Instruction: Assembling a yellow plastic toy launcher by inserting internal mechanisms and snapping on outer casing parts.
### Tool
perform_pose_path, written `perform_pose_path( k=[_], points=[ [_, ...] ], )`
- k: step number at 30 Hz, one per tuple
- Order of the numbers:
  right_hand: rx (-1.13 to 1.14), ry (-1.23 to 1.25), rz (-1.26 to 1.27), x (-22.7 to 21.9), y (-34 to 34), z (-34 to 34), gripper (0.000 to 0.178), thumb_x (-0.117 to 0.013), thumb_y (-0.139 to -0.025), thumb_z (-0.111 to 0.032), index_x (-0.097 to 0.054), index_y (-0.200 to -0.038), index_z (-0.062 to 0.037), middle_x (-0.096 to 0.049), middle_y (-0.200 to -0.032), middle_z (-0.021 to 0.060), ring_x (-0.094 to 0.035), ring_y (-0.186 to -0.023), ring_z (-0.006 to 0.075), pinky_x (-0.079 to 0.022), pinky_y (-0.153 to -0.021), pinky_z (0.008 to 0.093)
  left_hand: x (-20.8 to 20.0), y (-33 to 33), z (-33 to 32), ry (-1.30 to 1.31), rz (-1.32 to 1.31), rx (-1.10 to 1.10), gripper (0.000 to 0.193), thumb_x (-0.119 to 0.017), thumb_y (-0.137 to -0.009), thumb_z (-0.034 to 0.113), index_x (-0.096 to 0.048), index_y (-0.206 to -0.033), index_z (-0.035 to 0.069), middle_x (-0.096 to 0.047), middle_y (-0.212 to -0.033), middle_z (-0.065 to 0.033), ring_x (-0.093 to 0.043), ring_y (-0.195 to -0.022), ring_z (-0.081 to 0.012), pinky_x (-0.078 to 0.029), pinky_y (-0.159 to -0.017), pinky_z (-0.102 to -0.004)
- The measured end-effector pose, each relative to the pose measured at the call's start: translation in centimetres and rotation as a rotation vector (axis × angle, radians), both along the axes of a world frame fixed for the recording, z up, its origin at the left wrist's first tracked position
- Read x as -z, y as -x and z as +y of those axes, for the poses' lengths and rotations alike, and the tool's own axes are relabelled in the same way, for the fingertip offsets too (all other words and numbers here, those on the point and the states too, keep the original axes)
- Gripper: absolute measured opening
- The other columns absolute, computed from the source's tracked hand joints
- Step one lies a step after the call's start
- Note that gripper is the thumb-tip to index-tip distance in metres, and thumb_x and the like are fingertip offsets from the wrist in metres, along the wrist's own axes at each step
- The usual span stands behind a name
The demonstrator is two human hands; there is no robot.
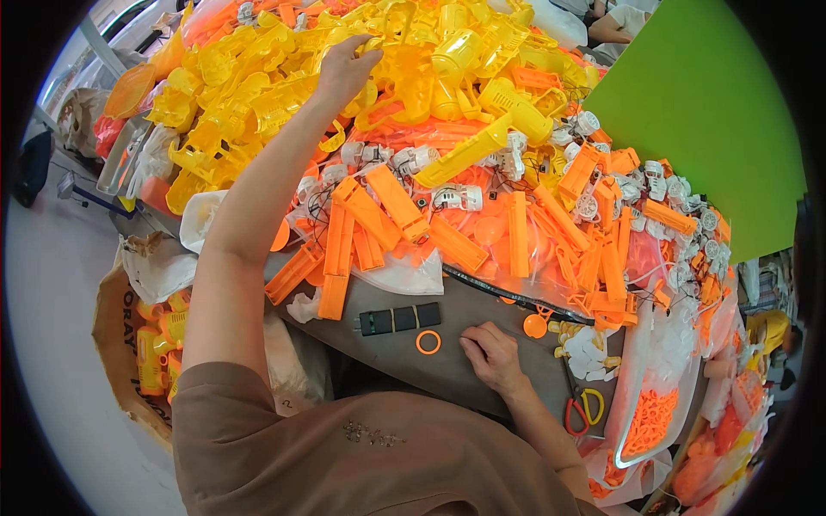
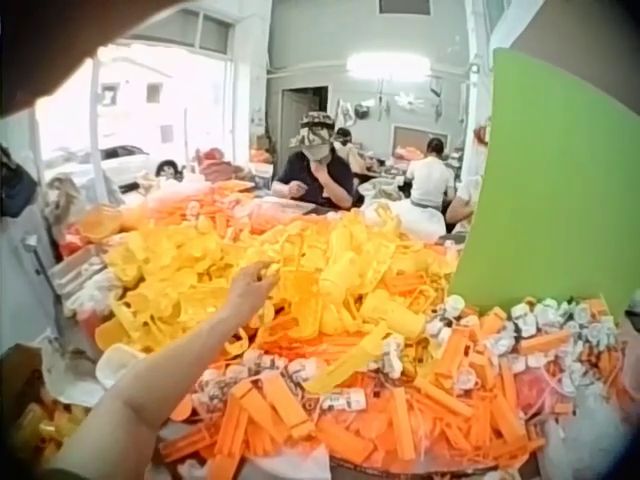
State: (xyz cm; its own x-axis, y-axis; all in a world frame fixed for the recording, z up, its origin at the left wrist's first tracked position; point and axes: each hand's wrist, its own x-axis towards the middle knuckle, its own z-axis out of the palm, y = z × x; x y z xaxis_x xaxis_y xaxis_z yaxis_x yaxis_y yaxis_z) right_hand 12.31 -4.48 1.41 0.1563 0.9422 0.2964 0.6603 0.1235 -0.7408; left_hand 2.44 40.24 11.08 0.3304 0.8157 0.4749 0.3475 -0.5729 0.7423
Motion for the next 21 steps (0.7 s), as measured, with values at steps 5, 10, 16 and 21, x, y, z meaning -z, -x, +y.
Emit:
perform_pose_path(
  k=[5,10,16,21],
  points=[
    [0.007,-0.013,0.014,-0.1,0.0,0.1,0.009,-0.067,-0.076,-0.002,-0.061,-0.084,-0.0021,-0.058,-0.074,0.0093,-0.058,-0.061,0.0243,-0.047,-0.055,0.0320,0.2,-1.2,-0.2,-0.001,-0.065,-0.018,0.047,-0.065,-0.078,0.031,-0.060,-0.116,0.004,-0.064,-0.084,-0.0142,-0.061,-0.075,-0.0223,-0.049,-0.070,-0.0341],
    [0.010,-0.007,0.017,-0.1,-0.2,-0.1,0.009,-0.067,-0.078,-0.003,-0.062,-0.085,-0.0025,-0.058,-0.074,0.0092,-0.058,-0.060,0.0243,-0.047,-0.055,0.0313,-1.9,-4.9,-2.2,-0.008,-0.214,0.110,0.044,-0.064,-0.084,0.022,-0.056,-0.118,-0.005,-0.063,-0.082,-0.0103,-0.061,-0.069,-0.0124,-0.053,-0.062,-0.0254],
    [0.002,-0.015,0.018,0.1,-0.1,-0.1,0.008,-0.066,-0.079,-0.003,-0.062,-0.085,-0.0028,-0.057,-0.073,0.0082,-0.057,-0.058,0.0218,-0.046,-0.053,0.0309,-6.0,-11.0,-4.9,0.100,-0.105,0.109,0.043,-0.069,-0.078,0.029,-0.061,-0.112,0.005,-0.067,-0.096,-0.0171,-0.065,-0.087,-0.0287,-0.050,-0.075,-0.0334],
    [0.020,-0.047,0.035,0.1,0.0,0.0,0.008,-0.066,-0.079,-0.003,-0.061,-0.085,-0.0028,-0.057,-0.074,0.0081,-0.057,-0.057,0.0209,-0.046,-0.051,0.0305,-7.4,-14.3,-10.1,-0.129,-0.138,0.315,0.042,-0.067,-0.079,0.028,-0.060,-0.111,0.001,-0.066,-0.091,-0.0165,-0.064,-0.084,-0.0250,-0.050,-0.071,-0.0340]
  ],
)
